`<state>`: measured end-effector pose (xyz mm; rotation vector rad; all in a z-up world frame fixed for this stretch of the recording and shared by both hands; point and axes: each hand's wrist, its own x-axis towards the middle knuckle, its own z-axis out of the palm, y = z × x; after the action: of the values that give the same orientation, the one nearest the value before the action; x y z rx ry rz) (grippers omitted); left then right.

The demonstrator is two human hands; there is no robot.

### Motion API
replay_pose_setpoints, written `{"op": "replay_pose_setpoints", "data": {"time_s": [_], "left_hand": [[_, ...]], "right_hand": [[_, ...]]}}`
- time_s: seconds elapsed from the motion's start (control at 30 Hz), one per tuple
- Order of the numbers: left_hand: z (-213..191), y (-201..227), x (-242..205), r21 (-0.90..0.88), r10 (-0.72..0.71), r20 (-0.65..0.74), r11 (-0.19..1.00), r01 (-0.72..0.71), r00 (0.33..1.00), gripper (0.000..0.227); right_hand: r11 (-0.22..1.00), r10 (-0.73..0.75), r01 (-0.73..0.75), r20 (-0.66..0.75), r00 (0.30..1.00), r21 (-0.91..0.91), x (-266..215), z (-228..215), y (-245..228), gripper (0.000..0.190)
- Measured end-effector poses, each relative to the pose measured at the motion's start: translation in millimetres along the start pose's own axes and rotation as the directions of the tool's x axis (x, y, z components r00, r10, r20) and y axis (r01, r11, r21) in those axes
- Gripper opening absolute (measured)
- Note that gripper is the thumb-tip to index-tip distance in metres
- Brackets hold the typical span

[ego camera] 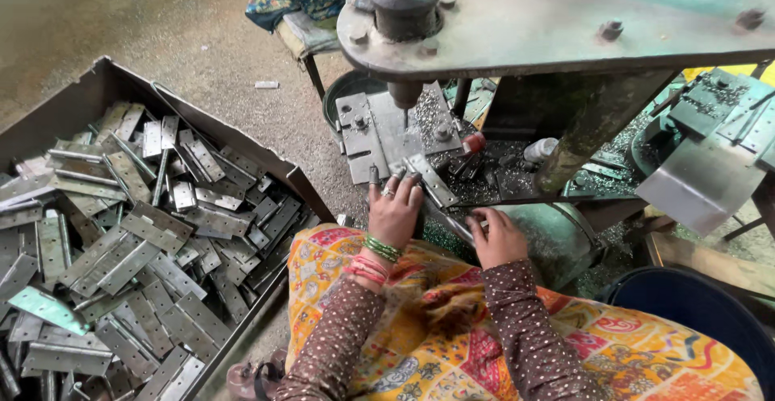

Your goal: The person operates a drill press to machine metal brackets. They pick up brackets from a nearby bin, position them under the drill, activate the machine, and then return the processed pieces to the bin.

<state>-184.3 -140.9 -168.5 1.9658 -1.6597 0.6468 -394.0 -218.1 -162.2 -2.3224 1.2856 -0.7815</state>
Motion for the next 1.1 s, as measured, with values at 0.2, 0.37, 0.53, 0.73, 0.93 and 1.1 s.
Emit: {"op": "replay_pose_setpoints", "data": {"time_s": [0.2,0.37,0.53,0.73,0.93,1.1], "left_hand": [[1,-19,33,0.021,-0.019,-0.404,0.999,0.031,0.915,0.023],[4,-33,46,0.303,-0.136,0.124,0.949,0.093,0.983,0.031],[-23,-42,42,0.446,-0.275,0.511,0.895,0.022,0.815,0.031],[-26,-14,39,0.374,-0.378,0.413,0.9,0.225,0.828,0.048],[1,8,49,0.216,-0.424,0.46,0.906,0.364,0.78,0.052],[-1,1,58,0.299,-0.43,0.436,0.898,0.324,0.791,0.05]], "right_hand": [[0.999,-0.018,0.019,-0.026,1.0,0.04,-3,7,7,0.027],[0.993,-0.112,0.111,-0.04,0.993,-0.034,-1,10,12,0.028],[0.998,-0.044,0.045,0.017,0.999,-0.04,0,11,9,0.026],[0.997,-0.009,0.013,0.064,0.998,-0.07,4,3,-1,0.027],[0.993,-0.055,0.066,0.109,0.993,-0.1,-1,0,1,0.025],[0.942,0.198,-0.029,0.486,0.851,-0.333,1,30,26,0.038]]}}
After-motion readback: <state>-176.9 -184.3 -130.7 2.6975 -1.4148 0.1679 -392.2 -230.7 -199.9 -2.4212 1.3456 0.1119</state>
